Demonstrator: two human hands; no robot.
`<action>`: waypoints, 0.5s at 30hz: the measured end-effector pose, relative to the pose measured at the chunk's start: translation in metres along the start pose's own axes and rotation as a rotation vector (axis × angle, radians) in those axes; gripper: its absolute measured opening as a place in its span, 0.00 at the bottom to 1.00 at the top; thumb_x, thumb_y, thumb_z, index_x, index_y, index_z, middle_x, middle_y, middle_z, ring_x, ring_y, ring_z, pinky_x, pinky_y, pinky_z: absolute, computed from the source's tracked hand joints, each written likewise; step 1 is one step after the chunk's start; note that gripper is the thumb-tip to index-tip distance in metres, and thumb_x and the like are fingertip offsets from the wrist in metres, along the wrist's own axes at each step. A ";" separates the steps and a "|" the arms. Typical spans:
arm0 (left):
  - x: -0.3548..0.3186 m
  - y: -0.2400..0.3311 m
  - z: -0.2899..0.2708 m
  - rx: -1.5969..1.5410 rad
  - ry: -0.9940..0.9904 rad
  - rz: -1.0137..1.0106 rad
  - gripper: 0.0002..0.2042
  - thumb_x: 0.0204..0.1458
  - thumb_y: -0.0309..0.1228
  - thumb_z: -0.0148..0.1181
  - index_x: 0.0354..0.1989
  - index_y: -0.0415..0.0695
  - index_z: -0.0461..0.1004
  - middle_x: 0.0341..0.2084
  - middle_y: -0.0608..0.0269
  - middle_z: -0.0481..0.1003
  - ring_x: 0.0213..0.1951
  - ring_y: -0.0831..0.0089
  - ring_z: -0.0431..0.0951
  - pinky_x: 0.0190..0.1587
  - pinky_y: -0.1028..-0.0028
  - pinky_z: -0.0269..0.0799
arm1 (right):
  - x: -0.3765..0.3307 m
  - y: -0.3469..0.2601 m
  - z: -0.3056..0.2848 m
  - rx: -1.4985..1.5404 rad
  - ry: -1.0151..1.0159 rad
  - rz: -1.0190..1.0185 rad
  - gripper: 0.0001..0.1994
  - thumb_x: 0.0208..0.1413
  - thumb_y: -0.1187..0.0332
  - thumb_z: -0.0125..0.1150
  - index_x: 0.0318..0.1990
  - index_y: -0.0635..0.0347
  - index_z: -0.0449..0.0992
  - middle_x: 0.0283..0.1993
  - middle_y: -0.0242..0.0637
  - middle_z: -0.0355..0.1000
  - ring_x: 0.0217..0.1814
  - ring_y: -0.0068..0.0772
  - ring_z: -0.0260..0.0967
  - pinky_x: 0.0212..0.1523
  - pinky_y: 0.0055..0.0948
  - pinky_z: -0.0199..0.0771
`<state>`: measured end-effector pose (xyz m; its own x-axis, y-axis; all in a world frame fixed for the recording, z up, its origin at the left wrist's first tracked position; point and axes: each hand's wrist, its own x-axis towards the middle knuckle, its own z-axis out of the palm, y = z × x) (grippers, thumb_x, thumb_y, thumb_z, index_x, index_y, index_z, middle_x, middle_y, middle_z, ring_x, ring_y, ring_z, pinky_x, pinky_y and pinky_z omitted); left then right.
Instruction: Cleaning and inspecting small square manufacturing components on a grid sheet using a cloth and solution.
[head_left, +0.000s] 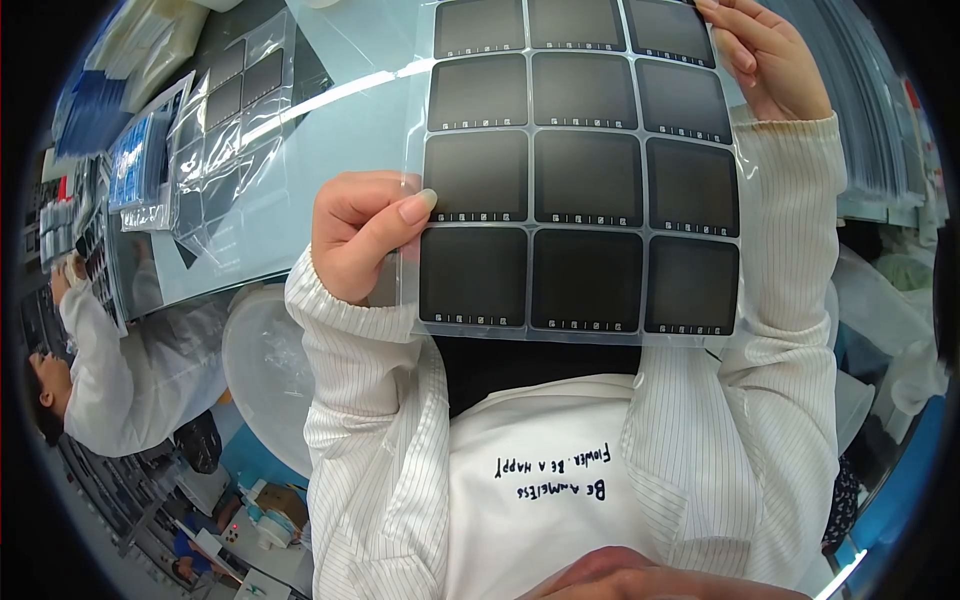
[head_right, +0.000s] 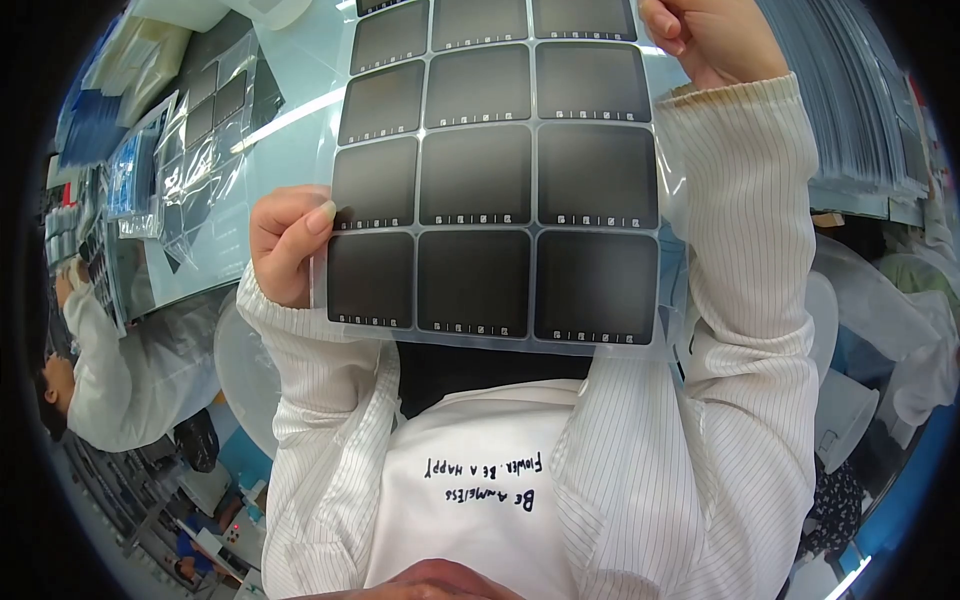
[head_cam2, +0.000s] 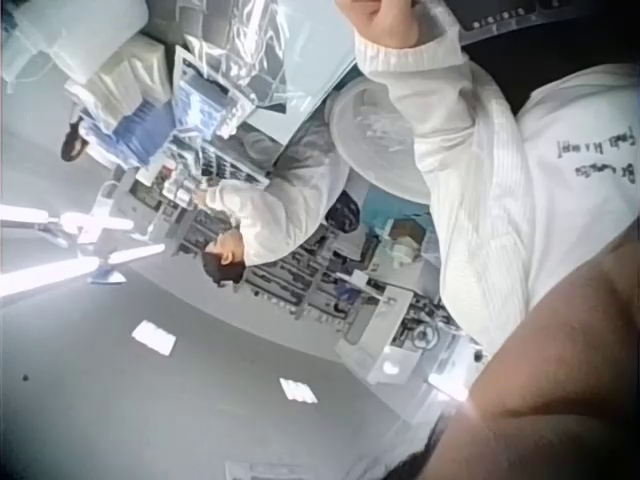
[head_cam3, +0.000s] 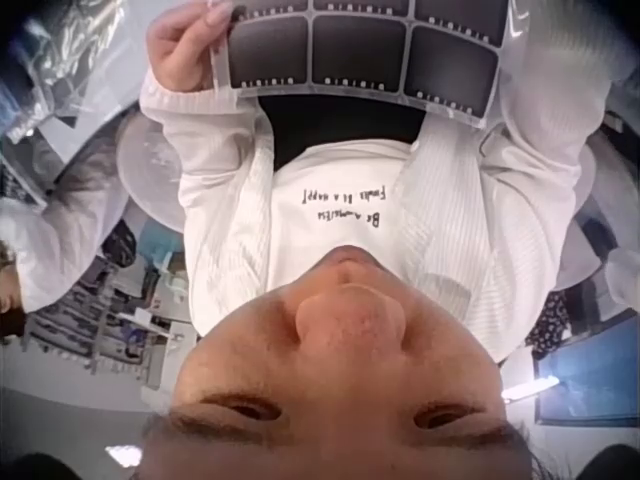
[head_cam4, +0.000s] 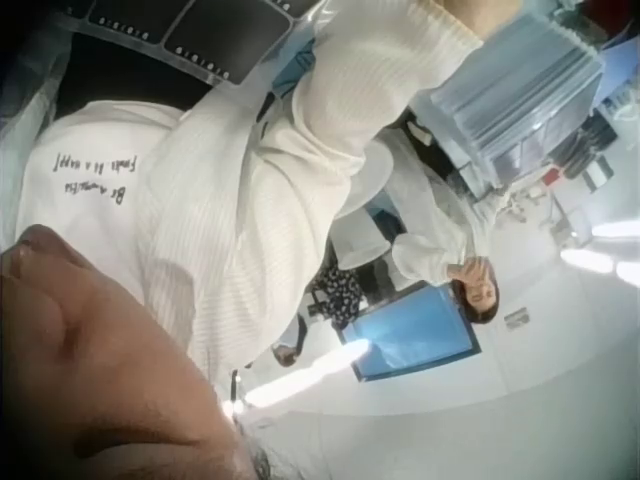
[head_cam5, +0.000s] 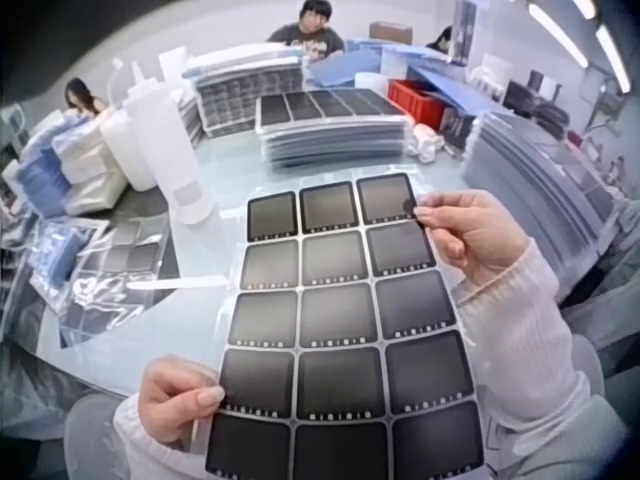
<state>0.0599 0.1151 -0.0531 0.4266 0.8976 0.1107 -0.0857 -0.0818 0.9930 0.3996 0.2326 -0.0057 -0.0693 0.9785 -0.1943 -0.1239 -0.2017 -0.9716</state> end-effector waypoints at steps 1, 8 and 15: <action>0.000 0.000 0.000 0.001 0.000 0.000 0.15 0.54 0.26 0.52 0.15 0.34 0.70 0.11 0.63 0.68 0.16 0.78 0.62 0.21 0.76 0.54 | 0.000 -0.001 0.001 0.000 0.000 0.001 0.02 0.57 0.76 0.56 0.36 0.66 0.73 0.16 0.28 0.66 0.10 0.15 0.57 0.10 0.15 0.52; 0.001 0.002 -0.001 0.029 -0.010 0.000 0.16 0.54 0.27 0.53 0.13 0.36 0.68 0.11 0.64 0.66 0.15 0.79 0.60 0.20 0.76 0.52 | -0.002 -0.003 0.004 0.014 -0.002 -0.009 0.02 0.57 0.76 0.57 0.36 0.65 0.73 0.16 0.27 0.66 0.10 0.14 0.57 0.10 0.14 0.50; 0.002 -0.003 -0.003 0.029 -0.030 0.055 0.17 0.53 0.26 0.53 0.12 0.37 0.65 0.11 0.64 0.66 0.15 0.78 0.60 0.20 0.76 0.52 | -0.002 -0.004 0.001 -0.013 -0.009 -0.013 0.02 0.57 0.76 0.56 0.35 0.64 0.74 0.15 0.27 0.65 0.09 0.15 0.56 0.10 0.15 0.49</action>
<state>0.0581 0.1183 -0.0555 0.4487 0.8782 0.1656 -0.0839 -0.1431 0.9861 0.3990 0.2312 -0.0016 -0.0771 0.9805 -0.1808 -0.1121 -0.1887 -0.9756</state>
